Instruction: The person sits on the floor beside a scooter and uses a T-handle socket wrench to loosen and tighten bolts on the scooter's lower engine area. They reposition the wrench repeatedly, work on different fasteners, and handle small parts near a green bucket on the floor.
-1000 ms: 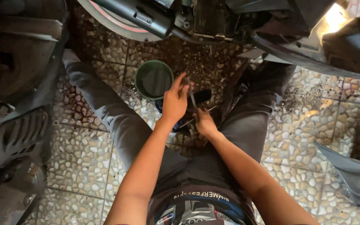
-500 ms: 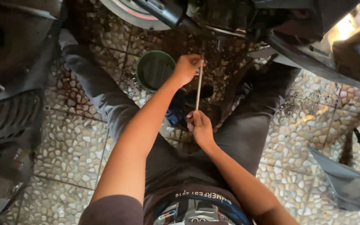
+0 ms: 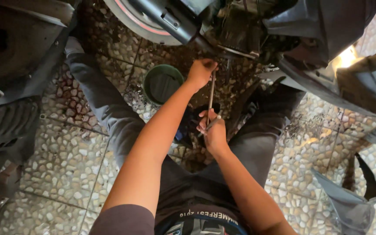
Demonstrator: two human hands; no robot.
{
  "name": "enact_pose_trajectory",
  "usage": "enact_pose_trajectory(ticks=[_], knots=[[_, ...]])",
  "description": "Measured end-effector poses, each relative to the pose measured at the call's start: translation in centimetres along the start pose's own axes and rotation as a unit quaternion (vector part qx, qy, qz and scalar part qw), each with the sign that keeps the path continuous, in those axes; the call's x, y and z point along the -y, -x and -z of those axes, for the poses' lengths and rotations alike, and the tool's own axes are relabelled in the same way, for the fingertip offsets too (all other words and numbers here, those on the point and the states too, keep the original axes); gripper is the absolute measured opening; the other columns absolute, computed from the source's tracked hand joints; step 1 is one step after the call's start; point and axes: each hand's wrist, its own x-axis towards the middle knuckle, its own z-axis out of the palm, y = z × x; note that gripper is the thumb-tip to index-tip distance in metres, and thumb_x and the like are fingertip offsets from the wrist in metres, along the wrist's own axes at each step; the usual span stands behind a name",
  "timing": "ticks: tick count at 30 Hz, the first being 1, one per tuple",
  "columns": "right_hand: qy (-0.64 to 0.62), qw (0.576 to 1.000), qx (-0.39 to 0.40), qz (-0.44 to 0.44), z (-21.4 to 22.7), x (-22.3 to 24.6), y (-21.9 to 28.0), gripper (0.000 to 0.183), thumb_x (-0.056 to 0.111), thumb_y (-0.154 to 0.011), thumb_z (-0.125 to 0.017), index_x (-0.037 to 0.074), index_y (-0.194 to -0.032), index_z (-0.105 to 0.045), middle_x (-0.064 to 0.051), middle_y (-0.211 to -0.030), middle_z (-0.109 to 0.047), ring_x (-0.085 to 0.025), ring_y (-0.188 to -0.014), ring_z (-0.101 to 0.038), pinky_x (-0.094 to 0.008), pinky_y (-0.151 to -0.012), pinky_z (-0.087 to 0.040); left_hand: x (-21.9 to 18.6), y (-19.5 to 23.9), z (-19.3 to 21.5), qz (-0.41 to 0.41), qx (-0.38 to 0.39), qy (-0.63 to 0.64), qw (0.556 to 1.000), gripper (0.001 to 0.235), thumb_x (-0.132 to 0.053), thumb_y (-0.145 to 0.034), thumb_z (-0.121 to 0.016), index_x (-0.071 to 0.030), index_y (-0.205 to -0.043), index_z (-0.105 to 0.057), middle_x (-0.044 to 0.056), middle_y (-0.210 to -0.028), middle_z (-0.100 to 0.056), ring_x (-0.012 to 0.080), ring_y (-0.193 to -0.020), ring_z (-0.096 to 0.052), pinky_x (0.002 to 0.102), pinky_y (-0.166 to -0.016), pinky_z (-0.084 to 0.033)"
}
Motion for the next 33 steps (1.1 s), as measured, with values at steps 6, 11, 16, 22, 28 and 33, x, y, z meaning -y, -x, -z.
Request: enact_pose_trajectory(ticks=[6,11,16,22,28,33], knots=[[-0.082,0.997,0.003,0.017,-0.5,-0.9,0.1,0.039,0.035,-0.112,-0.04,0.003,-0.094,-0.055,0.0,-0.055,-0.044,-0.014,-0.046,-0.037,-0.032,-0.061,-0.043,-1.1,0.2,-0.1,0.011,0.005,-0.021,1.0,0.023,-0.023,-0.097,-0.068,-0.002,-0.093,-0.077,0.006,-0.078,-0.077,0.0166,-0.061,-0.068,0.034,-0.056,-0.054],[-0.136,0.991,0.015,-0.007,-1.0,-0.6,0.0,0.036,0.035,-0.11,-0.04,0.006,-0.095,-0.055,0.001,-0.053,-0.044,-0.013,-0.043,-0.034,-0.032,-0.065,-0.045,-3.2,0.5,0.8,0.074,0.044,0.007,0.996,0.022,-0.023,-0.096,-0.067,-0.003,-0.103,-0.074,0.007,-0.085,-0.077,0.0172,-0.068,-0.069,0.035,-0.063,-0.057],[-0.253,0.967,0.022,0.022,-1.7,-1.9,-0.7,0.032,0.033,-0.111,-0.043,0.008,-0.094,-0.056,0.0,-0.054,-0.047,-0.013,-0.043,-0.034,-0.032,-0.064,-0.043,-6.8,2.9,1.9,0.041,0.099,-0.186,0.977,0.044,-0.032,-0.102,-0.068,0.003,-0.129,-0.065,0.02,-0.107,-0.075,0.0267,-0.093,-0.07,0.037,-0.085,-0.055],[-0.103,0.986,-0.124,0.038,-2.5,-3.2,-0.5,0.035,0.04,-0.106,-0.043,0.013,-0.089,-0.055,0.003,-0.065,-0.051,-0.011,-0.057,-0.048,-0.032,-0.062,-0.043,-13.8,12.0,3.3,-0.009,0.159,-0.045,0.986,0.054,-0.03,-0.101,-0.064,-0.001,-0.145,-0.053,0.015,-0.124,-0.074,0.0216,-0.114,-0.07,0.033,-0.095,-0.054],[-0.04,0.976,-0.079,0.199,-1.1,-5.5,-1.7,0.024,0.023,-0.105,-0.05,0.006,-0.108,-0.067,0.001,-0.099,-0.066,-0.012,-0.09,-0.063,-0.031,-0.081,-0.052,-18.9,20.8,2.5,-0.015,0.161,0.06,0.985,0.035,-0.029,-0.109,-0.055,-0.004,-0.127,-0.07,0.008,-0.116,-0.075,0.0164,-0.104,-0.069,0.029,-0.094,-0.055],[0.293,0.911,-0.123,0.263,-2.5,-2.4,0.7,0.025,0.023,-0.104,-0.052,0.0,-0.107,-0.062,-0.009,-0.095,-0.071,-0.019,-0.092,-0.069,-0.033,-0.079,-0.055,-18.6,21.1,0.6,-0.076,0.01,-0.027,0.997,0.029,-0.024,-0.107,-0.059,0.001,-0.091,-0.065,0.013,-0.081,-0.068,0.0178,-0.075,-0.063,0.033,-0.073,-0.051]])
